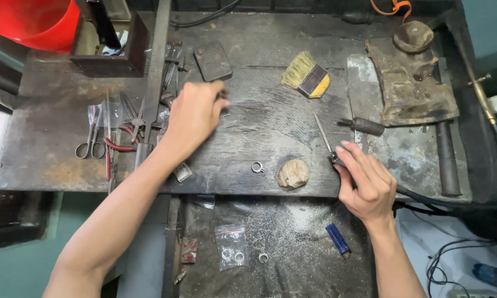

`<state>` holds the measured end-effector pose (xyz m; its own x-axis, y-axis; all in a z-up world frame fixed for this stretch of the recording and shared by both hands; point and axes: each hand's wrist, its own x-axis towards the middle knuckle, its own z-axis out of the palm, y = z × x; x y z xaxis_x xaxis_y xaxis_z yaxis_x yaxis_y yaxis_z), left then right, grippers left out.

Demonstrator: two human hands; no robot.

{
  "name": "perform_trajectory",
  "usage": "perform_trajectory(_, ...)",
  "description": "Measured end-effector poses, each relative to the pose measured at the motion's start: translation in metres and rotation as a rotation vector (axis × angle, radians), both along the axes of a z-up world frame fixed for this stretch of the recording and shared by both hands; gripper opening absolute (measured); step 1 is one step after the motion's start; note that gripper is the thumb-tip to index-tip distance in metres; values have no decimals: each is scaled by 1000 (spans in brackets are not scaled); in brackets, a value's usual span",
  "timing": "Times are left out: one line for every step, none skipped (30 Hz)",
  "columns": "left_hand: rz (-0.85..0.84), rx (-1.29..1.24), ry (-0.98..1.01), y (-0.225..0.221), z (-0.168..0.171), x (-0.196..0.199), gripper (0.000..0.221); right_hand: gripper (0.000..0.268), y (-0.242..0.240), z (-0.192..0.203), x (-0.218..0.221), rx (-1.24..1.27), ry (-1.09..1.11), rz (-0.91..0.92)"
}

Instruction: Polishing and filing a ring held in a wooden clamp using hand files and a rotary tool in a workshop.

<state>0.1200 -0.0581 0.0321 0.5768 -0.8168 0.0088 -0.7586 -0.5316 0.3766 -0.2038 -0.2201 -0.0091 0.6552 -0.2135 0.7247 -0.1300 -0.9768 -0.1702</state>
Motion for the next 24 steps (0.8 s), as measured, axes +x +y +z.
perform_trajectory(-1, -2, 1, -8, -1, 13, 16, 21, 0, 2, -1, -2, 1, -1)
perform_trajectory(-93, -86, -152, -16, -2, 26, 38, 19, 0, 4, -1, -47, 31, 9)
perform_trajectory(-184, -170, -305, -23, -2, 39, 63, 18, 0, 7, -2, -92, 61, 19)
perform_trajectory(-183, -174, -305, -29, -3, 53, 63, 18, 1, 8, -1, -96, 60, 20)
perform_trajectory(-319, -108, -248, -35, -3, 68, 70, 18, 2, 8, -1, -91, 60, 18)
perform_trajectory(-455, -44, -190, -43, -3, 83, 79, 18, 1, 10, 0, -89, 60, 17)
perform_trajectory(-453, -50, -192, -46, 10, 80, 79, 18, 0, 7, 0, -96, 59, 17)
perform_trajectory(-432, 118, -105, -49, 23, 77, 64, 20, -1, 5, -2, -91, 61, 17)
perform_trajectory(-408, 286, -18, -52, 36, 74, 50, 23, -2, 2, -4, -87, 63, 16)
perform_trajectory(-411, 284, -21, -53, 36, 76, 50, 23, -2, 4, -3, -89, 60, 13)
perform_trajectory(-427, 279, -42, -54, 35, 77, 44, 22, -2, 5, -2, -84, 59, 13)
perform_trajectory(-441, 277, -58, -54, 33, 77, 39, 21, 0, 6, -2, -75, 60, 14)
perform_trajectory(-444, 278, -58, -54, 34, 73, 39, 21, -1, 6, -3, -74, 61, 12)
perform_trajectory(-462, 272, -62, -55, 34, 70, 35, 22, -1, 6, -3, -73, 62, 15)
perform_trajectory(-481, 266, -67, -55, 35, 67, 31, 22, -1, 5, -2, -72, 63, 18)
perform_trajectory(-480, 268, -64, -58, 32, 65, 31, 22, -1, 6, -2, -69, 64, 20)
perform_trajectory(-538, 240, -91, -61, 29, 63, 28, 21, 0, 7, -1, -72, 65, 17)
perform_trajectory(-595, 210, -118, -64, 26, 61, 26, 20, 0, 9, -1, -77, 66, 15)
perform_trajectory(-593, 211, -115, -67, 24, 59, 26, 20, 1, 8, -1, -76, 68, 18)
perform_trajectory(-648, 225, -138, -70, 21, 58, 28, 19, 1, 8, 0, -72, 67, 15)
perform_trajectory(-703, 240, -162, -73, 19, 55, 29, 19, 1, 9, -1, -68, 66, 13)
perform_trajectory(-703, 239, -161, -73, 20, 57, 29, 19, 1, 9, -1, -68, 66, 13)
perform_trajectory(-714, 208, -165, -73, 22, 58, 32, 19, 1, 9, -1, -68, 67, 11)
perform_trajectory(-725, 175, -170, -74, 24, 60, 38, 19, 1, 9, -1, -70, 66, 8)
